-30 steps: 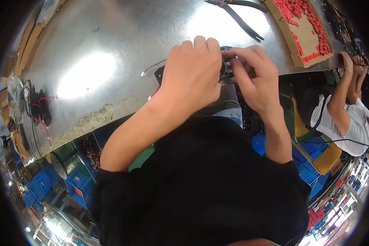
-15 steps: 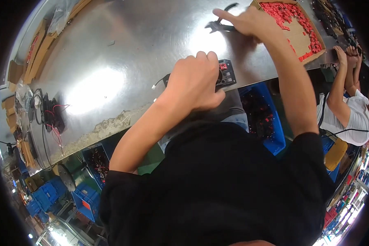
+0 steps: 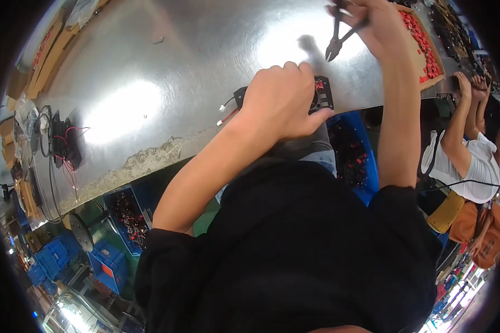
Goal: Assemble electronic components by manually attaching small parts to a circuit assembly using pliers.
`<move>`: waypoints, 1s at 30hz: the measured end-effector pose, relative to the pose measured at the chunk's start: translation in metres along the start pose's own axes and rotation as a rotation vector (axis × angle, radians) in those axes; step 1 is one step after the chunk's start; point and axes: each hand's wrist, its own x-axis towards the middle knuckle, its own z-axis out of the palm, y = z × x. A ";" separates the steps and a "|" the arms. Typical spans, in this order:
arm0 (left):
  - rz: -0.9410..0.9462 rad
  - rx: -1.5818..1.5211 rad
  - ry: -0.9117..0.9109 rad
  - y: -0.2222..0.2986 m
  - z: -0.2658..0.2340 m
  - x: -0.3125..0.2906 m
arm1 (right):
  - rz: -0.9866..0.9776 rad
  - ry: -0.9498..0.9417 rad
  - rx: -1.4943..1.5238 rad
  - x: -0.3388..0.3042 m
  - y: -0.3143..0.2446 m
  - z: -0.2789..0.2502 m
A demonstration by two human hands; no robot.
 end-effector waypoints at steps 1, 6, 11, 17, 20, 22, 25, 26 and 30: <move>0.038 -0.020 0.022 0.001 0.000 0.003 | -0.061 0.062 0.134 -0.025 -0.021 0.000; -0.006 -0.052 -0.018 0.000 -0.007 0.001 | -0.176 -0.071 0.478 -0.080 -0.030 0.015; -0.030 -0.069 -0.057 0.003 -0.011 0.004 | -0.211 -0.161 0.390 -0.082 -0.023 0.027; -0.017 -0.107 -0.048 0.004 -0.009 0.007 | -0.228 -0.271 0.205 -0.082 -0.024 0.022; 0.002 -0.073 -0.008 0.004 -0.007 0.006 | -0.397 -0.304 -0.088 -0.092 -0.022 0.021; 0.030 -0.091 0.014 0.002 -0.005 0.003 | -0.477 -0.331 -0.233 -0.095 -0.019 0.023; 0.020 -0.094 -0.012 0.000 -0.008 0.003 | -0.489 -0.379 -0.199 -0.100 -0.018 0.035; 0.027 -0.096 -0.014 0.001 -0.008 0.002 | -0.459 -0.350 -0.183 -0.104 -0.017 0.037; 0.004 -0.067 -0.052 -0.001 -0.010 0.007 | -0.365 -0.264 -0.108 -0.114 -0.015 0.040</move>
